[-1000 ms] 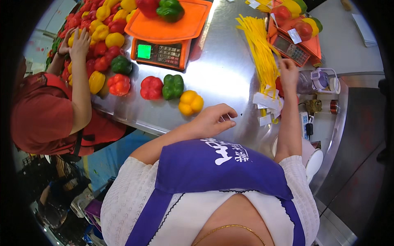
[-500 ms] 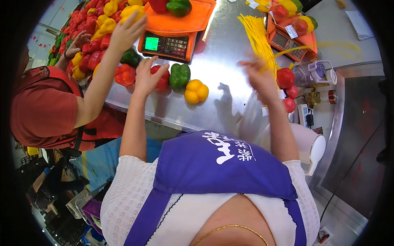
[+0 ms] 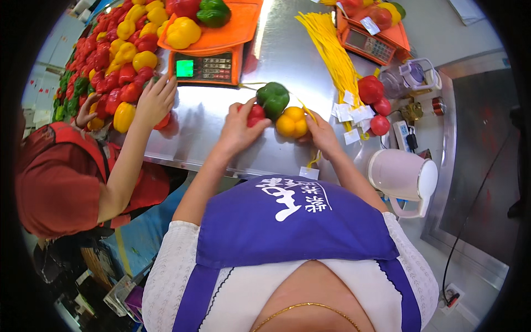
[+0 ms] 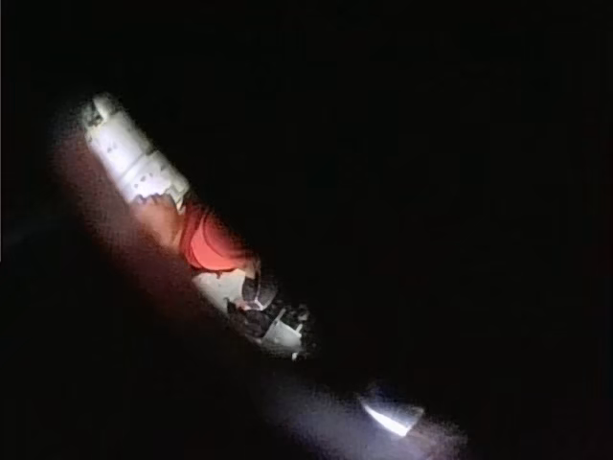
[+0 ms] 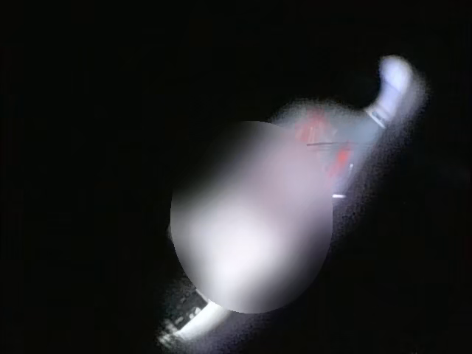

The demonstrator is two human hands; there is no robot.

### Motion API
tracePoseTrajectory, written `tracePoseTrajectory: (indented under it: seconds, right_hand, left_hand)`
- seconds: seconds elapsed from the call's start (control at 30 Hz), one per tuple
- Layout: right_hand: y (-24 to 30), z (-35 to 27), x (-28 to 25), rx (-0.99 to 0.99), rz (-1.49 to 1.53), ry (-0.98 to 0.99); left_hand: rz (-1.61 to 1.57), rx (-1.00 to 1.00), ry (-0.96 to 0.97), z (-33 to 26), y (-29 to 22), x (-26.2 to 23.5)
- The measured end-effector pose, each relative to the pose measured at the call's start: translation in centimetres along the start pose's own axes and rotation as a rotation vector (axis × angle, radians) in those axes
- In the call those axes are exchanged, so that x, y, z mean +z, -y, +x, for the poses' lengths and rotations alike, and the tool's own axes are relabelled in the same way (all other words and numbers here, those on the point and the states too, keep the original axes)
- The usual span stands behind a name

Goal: The person assembles colorful bell pepper skewers by hand. They pick red, yellow, and green bell peppers from a large pile, thread them onto yellow sticks, and tie the ends with yellow string. The finished skewers are placed on the table.

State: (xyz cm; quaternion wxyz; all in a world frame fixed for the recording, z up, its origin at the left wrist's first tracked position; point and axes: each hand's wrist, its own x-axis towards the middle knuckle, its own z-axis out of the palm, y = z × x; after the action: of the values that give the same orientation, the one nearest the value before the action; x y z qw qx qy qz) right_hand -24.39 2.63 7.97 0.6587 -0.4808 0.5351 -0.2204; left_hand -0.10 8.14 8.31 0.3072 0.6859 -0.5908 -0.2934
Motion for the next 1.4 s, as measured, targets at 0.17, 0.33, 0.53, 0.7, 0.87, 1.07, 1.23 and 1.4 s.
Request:
tracePoseTrajectory:
  seconds: [0.17,0.33,0.53,0.7,0.87,1.07,1.23,1.4]
  right_hand:
    - [-0.2,0.3,-3.8,-0.057,0.067,-0.183]
    - [0.4,-0.2,-5.7,-0.036,0.068,-0.229]
    - [3.7,-2.2,-6.7,-0.474,-0.324,-0.297]
    - [7.2,-5.2,-0.8,-0.715,-0.297,-0.116]
    - [5.8,-6.6,1.2,-0.61,-0.306,0.036]
    - [3.1,-6.7,1.8,-0.351,-0.156,0.233]
    - [1.5,-5.2,0.9,-0.463,-0.522,0.292]
    - [6.3,-5.5,-1.2,-0.474,-0.081,0.0]
  left_hand:
    - [-0.016,0.077,0.083,2.0,-3.1,5.4]
    - [-0.147,0.122,0.196,4.1,-3.9,4.4]
    - [-0.37,-0.001,0.11,3.9,-6.7,-0.8]
    - [-1.22,-0.233,0.482,4.8,-11.0,-0.8]
    - [-1.41,-0.242,0.42,6.6,-12.7,-1.4]
    - [-1.343,-0.118,0.321,7.5,-12.7,-2.3]
    - [-1.308,-0.112,0.319,6.4,-12.8,-2.2]
    - [-1.101,-0.026,0.248,4.8,-12.5,-2.1]
